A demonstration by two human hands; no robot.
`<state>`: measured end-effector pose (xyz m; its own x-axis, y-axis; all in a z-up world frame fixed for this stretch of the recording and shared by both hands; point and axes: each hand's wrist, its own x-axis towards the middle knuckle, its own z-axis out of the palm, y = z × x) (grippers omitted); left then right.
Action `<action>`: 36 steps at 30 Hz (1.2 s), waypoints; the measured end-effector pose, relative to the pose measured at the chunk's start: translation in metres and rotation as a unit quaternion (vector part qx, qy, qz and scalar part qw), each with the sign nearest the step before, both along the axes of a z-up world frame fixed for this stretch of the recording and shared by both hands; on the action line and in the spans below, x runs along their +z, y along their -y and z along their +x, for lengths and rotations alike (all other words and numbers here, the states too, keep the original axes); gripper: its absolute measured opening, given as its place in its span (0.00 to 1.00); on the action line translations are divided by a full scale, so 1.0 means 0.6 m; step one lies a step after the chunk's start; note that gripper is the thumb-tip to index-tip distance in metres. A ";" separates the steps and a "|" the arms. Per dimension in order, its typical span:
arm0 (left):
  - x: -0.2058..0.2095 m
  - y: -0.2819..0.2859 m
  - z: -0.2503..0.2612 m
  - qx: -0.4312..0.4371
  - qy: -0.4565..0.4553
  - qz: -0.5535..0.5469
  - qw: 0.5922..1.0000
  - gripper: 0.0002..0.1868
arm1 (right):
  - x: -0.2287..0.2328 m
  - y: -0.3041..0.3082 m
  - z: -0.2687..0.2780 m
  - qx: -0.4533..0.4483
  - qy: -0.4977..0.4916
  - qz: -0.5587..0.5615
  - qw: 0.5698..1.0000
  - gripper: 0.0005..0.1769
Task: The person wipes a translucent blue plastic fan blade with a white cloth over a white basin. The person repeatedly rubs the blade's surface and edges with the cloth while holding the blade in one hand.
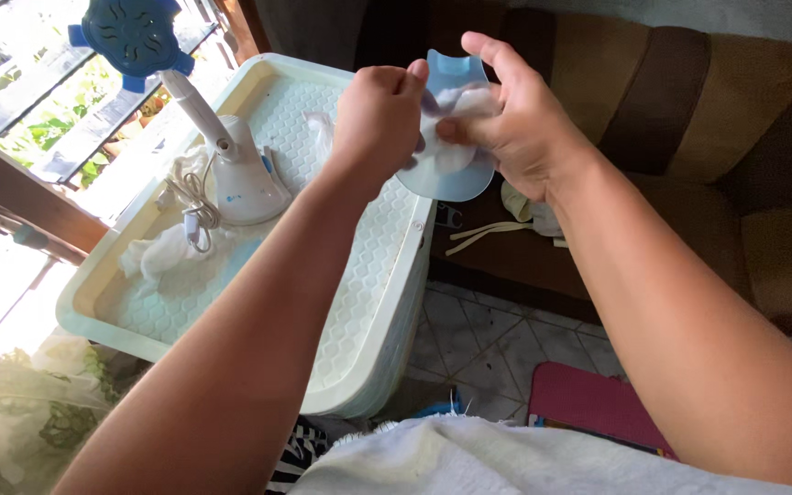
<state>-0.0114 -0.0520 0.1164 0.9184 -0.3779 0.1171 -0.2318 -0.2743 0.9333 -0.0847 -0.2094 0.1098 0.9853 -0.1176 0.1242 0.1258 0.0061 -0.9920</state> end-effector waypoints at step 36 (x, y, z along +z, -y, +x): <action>-0.021 0.089 -0.025 0.161 0.033 -0.214 0.963 0.14 | -0.044 0.111 0.014 -0.372 0.213 -0.134 0.894 0.24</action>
